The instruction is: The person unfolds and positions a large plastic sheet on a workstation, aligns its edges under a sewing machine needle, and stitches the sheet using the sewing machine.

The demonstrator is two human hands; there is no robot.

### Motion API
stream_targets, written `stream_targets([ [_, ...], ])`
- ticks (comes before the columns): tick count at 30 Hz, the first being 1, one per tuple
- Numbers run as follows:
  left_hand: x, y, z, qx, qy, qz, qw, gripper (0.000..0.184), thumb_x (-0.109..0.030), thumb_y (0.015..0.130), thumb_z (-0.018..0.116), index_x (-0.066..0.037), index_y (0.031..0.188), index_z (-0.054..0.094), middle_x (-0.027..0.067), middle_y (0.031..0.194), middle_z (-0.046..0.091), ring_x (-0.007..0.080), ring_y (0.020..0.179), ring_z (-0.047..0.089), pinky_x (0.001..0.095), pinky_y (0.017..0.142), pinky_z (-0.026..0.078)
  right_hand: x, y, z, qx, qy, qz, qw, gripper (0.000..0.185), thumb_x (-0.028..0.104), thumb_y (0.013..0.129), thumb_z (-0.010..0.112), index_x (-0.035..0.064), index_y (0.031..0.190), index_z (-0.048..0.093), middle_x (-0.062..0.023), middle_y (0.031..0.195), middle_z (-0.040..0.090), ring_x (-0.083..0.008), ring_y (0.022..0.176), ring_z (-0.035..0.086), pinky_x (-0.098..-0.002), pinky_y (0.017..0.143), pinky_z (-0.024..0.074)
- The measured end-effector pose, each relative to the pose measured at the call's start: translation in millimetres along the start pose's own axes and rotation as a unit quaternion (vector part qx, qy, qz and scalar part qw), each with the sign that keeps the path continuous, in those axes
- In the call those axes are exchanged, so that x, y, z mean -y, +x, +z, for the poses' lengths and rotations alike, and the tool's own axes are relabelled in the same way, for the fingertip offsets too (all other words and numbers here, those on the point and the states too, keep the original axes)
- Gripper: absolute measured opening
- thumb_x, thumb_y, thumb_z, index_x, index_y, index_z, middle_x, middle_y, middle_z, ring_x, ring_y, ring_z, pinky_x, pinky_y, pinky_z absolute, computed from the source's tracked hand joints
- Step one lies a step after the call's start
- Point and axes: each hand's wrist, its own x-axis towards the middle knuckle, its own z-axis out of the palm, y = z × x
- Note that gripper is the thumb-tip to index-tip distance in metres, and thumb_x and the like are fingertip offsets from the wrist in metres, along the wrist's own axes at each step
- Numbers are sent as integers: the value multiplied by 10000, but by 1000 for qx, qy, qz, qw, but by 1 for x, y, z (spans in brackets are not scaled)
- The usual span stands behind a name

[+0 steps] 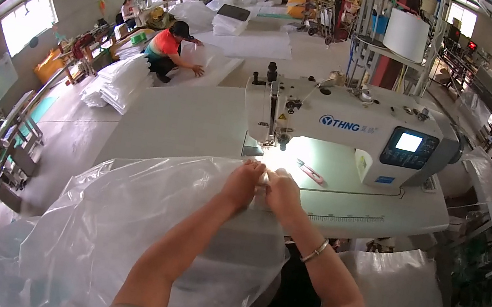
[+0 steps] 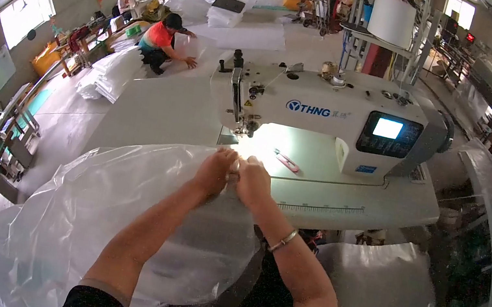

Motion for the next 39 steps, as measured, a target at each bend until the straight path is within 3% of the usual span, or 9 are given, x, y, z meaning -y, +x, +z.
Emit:
stream_targets([
  [7,-3,-1,-11,20,64,56,996,141,-18,774,466,6,884,552,187,979,588,308,997,545,372,882,433,6,-14,14,-32,-51,41,997,158,129,772,549,16,867,607,-165,801,595,-319,709,616,-409,641,501],
  [14,12,1,-4,-48,46,108,992,141,-54,804,465,18,891,550,174,1034,573,305,1020,540,373,873,443,8,-6,28,-13,-94,33,995,110,101,767,524,16,770,594,-156,740,600,-314,675,622,-394,609,504],
  [23,16,17,-21,69,17,18,997,141,-96,855,446,-10,900,548,175,1055,539,357,985,529,428,805,455,13,14,36,-14,-89,29,995,120,85,758,510,10,750,604,-158,735,614,-313,685,632,-392,622,508],
  [26,13,9,-23,16,-136,-36,990,182,-99,860,442,5,968,544,181,1072,550,370,1004,523,416,848,441,19,19,31,8,-107,51,993,140,100,778,504,20,803,616,-157,767,616,-303,714,632,-381,651,508],
  [28,0,-10,-23,6,-66,-46,997,240,-96,848,473,23,1048,530,209,1088,556,384,1017,521,403,889,426,17,18,31,21,-76,78,994,185,138,799,512,32,908,619,-163,859,612,-294,754,630,-376,682,506],
  [29,-8,-31,-22,6,-86,-42,995,321,-69,839,482,4,1151,486,203,1210,479,356,1133,447,397,951,377,14,13,32,2,-27,86,996,278,151,810,539,33,1056,592,-173,956,591,-292,821,619,-385,702,498],
  [32,-67,-106,-50,34,-79,22,996,539,-106,830,556,-23,1324,356,203,1403,293,361,1319,244,428,1060,256,-1,-6,24,-75,80,14,994,367,117,792,582,24,1146,554,-170,980,580,-295,845,605,-389,698,492],
  [36,-125,-214,-78,142,1,-2,990,660,-267,796,621,-29,1340,330,191,1419,262,378,1326,218,496,1036,261,-4,-54,9,-206,221,-38,953,377,20,769,598,33,1143,554,-145,998,573,-273,822,594,-337,680,495],
  [39,-139,-287,-71,235,28,-46,971,692,-303,766,658,-21,1321,356,199,1426,247,396,1330,198,482,1061,232,14,-109,-13,-219,264,7,939,321,-2,800,576,13,1120,558,-122,996,565,-217,785,586,-291,677,484],
])
